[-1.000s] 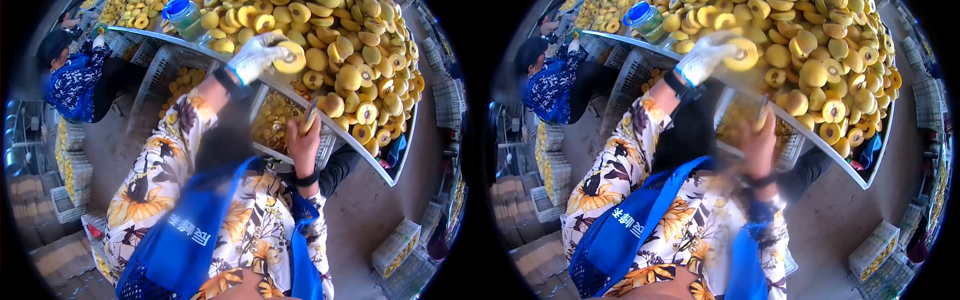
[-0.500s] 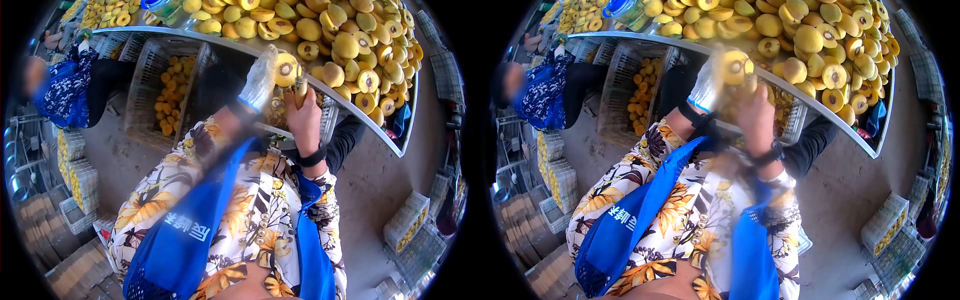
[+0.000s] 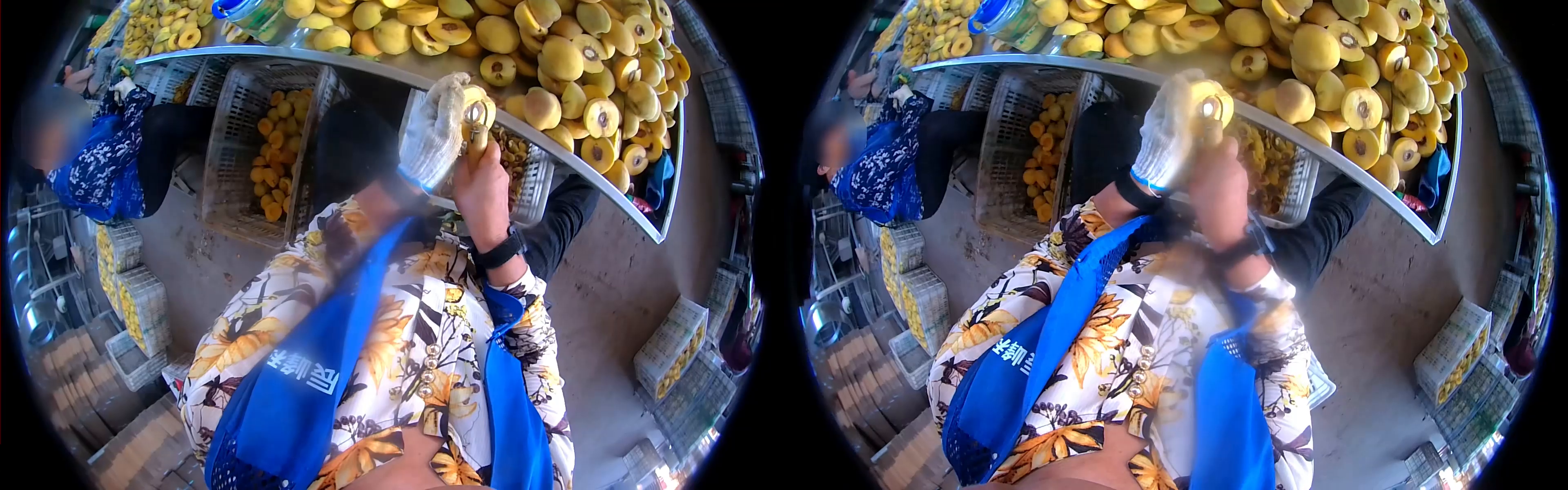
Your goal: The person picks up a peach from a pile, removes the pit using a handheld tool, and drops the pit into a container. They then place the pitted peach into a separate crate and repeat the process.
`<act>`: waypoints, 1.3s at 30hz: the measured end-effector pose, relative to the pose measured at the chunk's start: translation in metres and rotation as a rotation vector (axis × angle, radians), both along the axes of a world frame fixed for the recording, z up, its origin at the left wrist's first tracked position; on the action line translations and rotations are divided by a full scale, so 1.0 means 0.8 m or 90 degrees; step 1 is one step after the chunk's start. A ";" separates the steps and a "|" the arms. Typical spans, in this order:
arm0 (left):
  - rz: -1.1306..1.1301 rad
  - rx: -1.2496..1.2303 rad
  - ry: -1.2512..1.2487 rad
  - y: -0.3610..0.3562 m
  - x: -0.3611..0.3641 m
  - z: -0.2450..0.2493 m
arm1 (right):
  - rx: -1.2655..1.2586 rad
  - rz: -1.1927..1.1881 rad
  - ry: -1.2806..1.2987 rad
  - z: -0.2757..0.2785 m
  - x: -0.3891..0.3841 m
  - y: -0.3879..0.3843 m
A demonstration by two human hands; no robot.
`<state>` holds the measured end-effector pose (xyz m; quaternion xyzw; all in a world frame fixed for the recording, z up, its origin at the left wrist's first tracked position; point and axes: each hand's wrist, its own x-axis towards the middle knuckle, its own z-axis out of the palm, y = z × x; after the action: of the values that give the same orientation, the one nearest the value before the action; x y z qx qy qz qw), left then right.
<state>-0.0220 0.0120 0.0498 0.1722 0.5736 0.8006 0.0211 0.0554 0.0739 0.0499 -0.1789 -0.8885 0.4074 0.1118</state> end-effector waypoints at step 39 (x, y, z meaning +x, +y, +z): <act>-0.102 -0.065 -0.315 -0.021 -0.033 -0.012 | -1.046 0.159 -0.205 0.011 0.012 -0.004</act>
<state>-0.0485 -0.0048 0.0403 0.0147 0.5750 0.7843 0.2324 0.0646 0.0710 0.0589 -0.1597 -0.3283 0.9026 -0.2279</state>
